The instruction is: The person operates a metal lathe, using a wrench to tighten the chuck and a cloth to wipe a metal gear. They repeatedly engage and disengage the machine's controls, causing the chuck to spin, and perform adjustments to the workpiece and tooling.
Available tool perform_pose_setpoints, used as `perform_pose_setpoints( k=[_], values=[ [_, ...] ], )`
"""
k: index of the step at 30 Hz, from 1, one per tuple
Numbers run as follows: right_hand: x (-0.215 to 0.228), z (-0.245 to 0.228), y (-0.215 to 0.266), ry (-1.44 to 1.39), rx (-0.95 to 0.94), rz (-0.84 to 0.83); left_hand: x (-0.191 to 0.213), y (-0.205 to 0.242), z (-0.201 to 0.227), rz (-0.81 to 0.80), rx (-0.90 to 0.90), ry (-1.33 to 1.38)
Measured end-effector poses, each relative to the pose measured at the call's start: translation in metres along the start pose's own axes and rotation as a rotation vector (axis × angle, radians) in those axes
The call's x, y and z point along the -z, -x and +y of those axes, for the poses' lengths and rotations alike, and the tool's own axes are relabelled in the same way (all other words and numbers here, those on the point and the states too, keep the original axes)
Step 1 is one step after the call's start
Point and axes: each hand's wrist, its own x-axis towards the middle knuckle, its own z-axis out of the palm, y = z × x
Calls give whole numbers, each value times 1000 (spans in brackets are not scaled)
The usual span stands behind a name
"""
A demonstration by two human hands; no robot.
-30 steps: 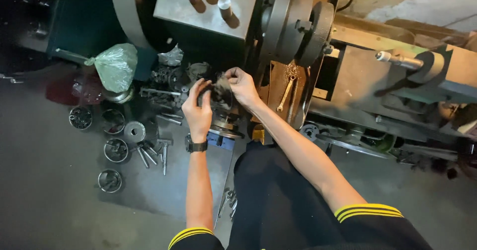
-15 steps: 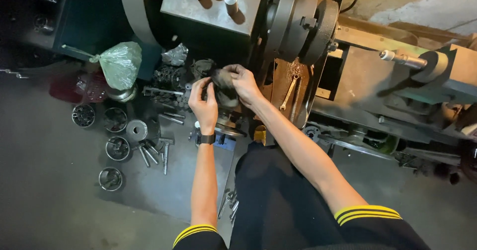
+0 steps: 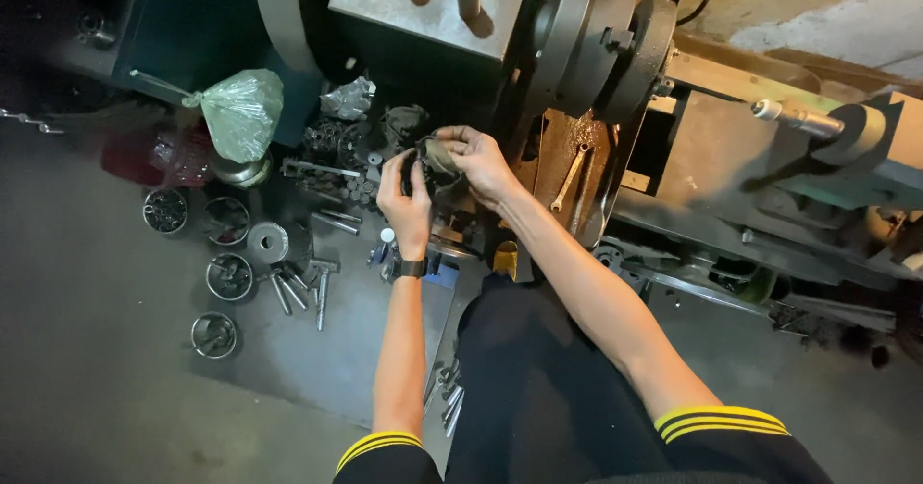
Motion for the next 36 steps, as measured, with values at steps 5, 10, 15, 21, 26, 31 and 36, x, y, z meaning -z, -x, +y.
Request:
perform_pose_setpoints(
  k=[5,10,15,21,26,31,36],
  values=[
    [13,33,-19,-6,2,144,-3,9,-14,-2,-35,-32],
    [7,10,-1,-92,-26,18,-2,13,-31,4,-53,-106],
    [23,54,-24,67,33,171,-3,8,-16,11,-48,-36],
    [7,9,2,-112,-48,-15,1,7,-15,36,3,-14],
    [20,46,-20,-47,-47,94,-3,9,-16,30,-26,-30],
    [7,11,0,-22,-30,-1,-1,7,-17,25,-36,-48],
    [3,17,-1,89,-16,105,-3,12,-19,-40,20,-18]
  ],
)
